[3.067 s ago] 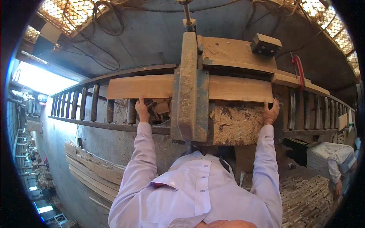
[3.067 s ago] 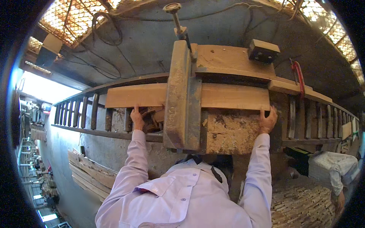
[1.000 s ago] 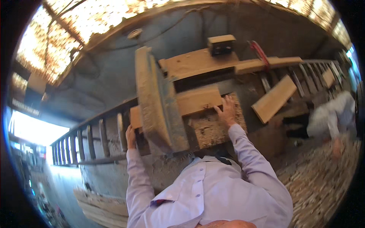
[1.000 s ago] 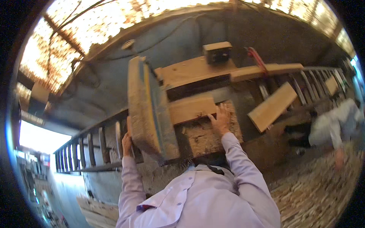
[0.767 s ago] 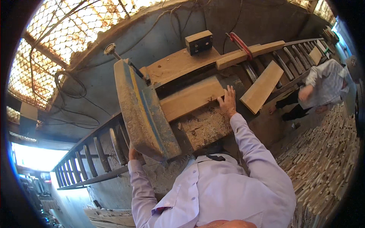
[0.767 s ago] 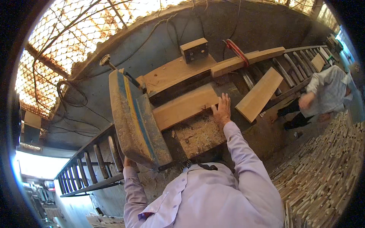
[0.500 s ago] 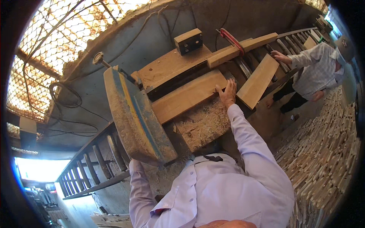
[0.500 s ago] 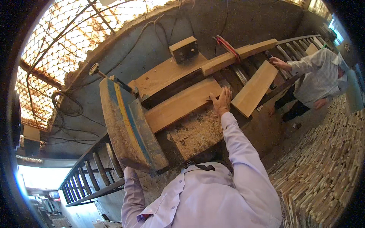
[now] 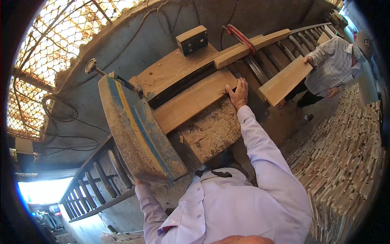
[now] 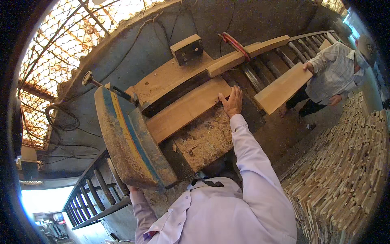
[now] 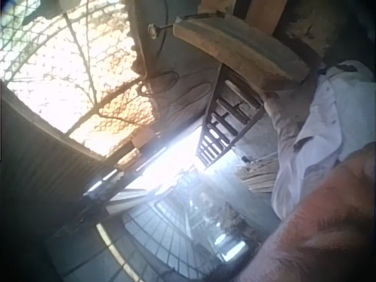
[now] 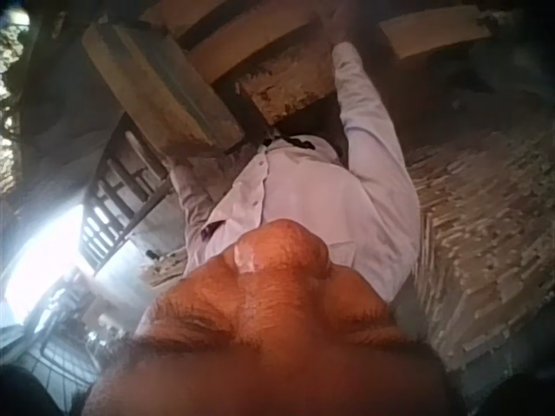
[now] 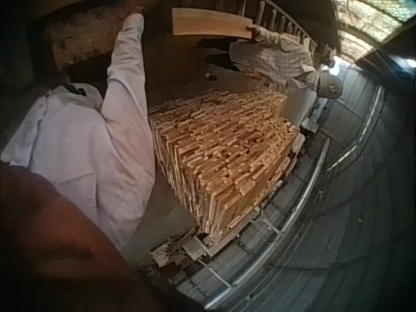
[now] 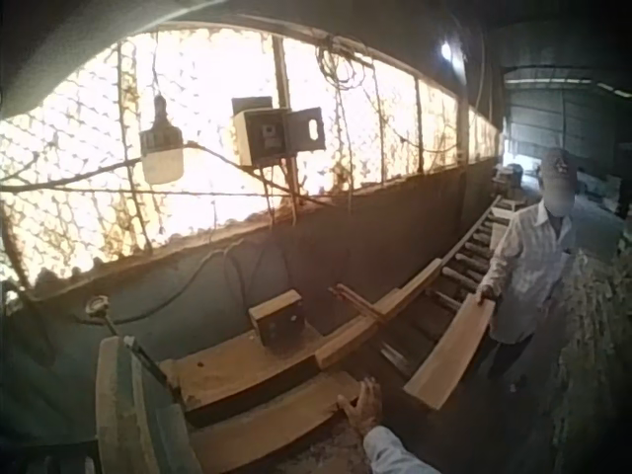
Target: The person cuts wooden planks into smaller pieces using a cutting machine, retrieves another plank from a stack on the floor, and feeds it into the machine to cut more segments.
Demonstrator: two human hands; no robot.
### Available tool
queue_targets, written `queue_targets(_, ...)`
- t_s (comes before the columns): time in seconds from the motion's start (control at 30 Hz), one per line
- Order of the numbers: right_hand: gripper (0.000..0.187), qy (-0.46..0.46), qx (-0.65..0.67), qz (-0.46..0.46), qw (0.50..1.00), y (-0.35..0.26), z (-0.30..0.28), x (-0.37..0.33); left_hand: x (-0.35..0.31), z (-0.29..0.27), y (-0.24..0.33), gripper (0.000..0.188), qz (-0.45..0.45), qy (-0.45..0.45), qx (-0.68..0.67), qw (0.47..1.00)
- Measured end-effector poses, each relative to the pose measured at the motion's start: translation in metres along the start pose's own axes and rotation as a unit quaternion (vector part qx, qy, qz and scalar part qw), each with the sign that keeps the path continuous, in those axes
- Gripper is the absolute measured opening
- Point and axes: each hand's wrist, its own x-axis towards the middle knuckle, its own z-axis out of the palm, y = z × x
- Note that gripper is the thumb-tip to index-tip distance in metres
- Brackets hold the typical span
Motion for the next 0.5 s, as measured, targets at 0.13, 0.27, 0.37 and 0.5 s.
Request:
queue_targets(0.13,0.079,0.007,-0.002,-0.005,1.0,-0.003,0.001,0.0,0.004,-0.045,-0.043,0.042,-0.103,0.097,-0.105,0.984)
queue_targets(0.27,0.079,0.001,0.001,-0.001,1.0,-0.005,0.007,0.004,-0.058,-0.138,-0.132,0.04,-0.183,0.264,-0.22,0.921)
queue_targets(0.37,0.078,0.003,-0.003,-0.006,1.0,-0.004,0.008,0.003,-0.109,-0.164,-0.142,0.042,-0.274,0.353,-0.209,0.87)
queue_targets(0.5,0.078,0.01,-0.007,-0.014,1.0,-0.004,0.004,0.004,-0.127,-0.149,-0.097,0.049,-0.35,0.402,-0.292,0.794)
